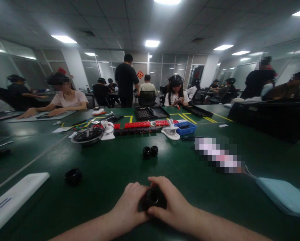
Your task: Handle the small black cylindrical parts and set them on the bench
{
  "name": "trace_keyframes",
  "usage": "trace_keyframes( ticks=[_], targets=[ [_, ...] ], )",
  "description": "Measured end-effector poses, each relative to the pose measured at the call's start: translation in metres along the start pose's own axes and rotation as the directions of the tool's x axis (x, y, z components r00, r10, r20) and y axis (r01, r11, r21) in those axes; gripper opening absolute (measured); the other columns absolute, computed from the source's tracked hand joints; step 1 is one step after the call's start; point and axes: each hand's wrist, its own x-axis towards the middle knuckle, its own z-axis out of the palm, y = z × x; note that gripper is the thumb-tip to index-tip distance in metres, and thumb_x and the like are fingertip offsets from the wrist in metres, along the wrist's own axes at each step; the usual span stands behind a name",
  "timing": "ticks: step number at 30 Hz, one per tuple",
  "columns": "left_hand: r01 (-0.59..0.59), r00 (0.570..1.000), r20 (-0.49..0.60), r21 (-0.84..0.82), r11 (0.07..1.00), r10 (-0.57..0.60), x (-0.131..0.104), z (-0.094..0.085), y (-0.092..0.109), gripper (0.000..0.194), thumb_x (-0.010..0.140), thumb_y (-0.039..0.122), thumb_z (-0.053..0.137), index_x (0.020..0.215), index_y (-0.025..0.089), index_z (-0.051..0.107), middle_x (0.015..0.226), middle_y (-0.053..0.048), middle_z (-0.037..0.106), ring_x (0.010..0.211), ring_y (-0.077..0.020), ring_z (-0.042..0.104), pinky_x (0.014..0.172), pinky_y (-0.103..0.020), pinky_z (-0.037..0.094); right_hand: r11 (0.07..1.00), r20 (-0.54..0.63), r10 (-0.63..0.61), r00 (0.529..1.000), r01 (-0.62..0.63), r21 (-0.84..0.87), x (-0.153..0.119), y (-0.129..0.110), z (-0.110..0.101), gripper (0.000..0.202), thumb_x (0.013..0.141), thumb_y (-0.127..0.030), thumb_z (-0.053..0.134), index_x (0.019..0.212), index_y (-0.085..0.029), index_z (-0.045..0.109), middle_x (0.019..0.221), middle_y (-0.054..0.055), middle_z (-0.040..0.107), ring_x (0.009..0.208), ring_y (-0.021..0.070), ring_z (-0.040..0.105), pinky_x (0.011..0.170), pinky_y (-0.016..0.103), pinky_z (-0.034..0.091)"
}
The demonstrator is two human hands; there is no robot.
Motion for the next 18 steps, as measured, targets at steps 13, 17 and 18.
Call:
trace_keyframes(
  ticks=[13,17,18],
  targets=[
    [0.007,1.000,0.011,0.026,1.000,-0.008,0.0007,0.0011,-0.0020,0.032,0.069,0.037,0.068,0.091,0.018,0.056,0.089,-0.003,0.057,0.082,-0.0217,0.048,0.074,-0.033,0.036,1.000,0.020,-0.019,1.000,0.019,0.003,0.0012,0.0019,0.0023,0.079,0.062,-0.022,0.073,0.128,-0.016,0.032,0.121,0.012,0.046,0.110,0.0248,0.046,0.094,0.041,0.037],
    [-0.001,1.000,0.007,0.008,1.000,0.001,0.0013,0.0003,0.0004,0.029,0.069,0.032,0.067,0.092,0.018,0.056,0.088,-0.002,0.057,0.082,-0.0214,0.049,0.074,-0.032,0.036,1.000,-0.027,0.024,0.999,-0.024,-0.012,0.0011,0.0068,0.0054,0.065,0.063,-0.017,0.070,0.120,-0.019,0.041,0.109,0.008,0.052,0.101,0.0229,0.051,0.089,0.040,0.041],
    [0.008,1.000,0.009,0.016,1.000,-0.008,0.0013,0.0000,0.0010,0.027,0.069,0.030,0.067,0.090,0.018,0.056,0.087,-0.002,0.057,0.081,-0.0215,0.049,0.072,-0.032,0.036,1.000,-0.032,-0.001,0.999,0.000,-0.003,0.0004,0.0072,0.0049,0.062,0.064,-0.015,0.068,0.120,-0.020,0.041,0.110,0.007,0.052,0.101,0.0225,0.051,0.090,0.040,0.041]
  ],
)
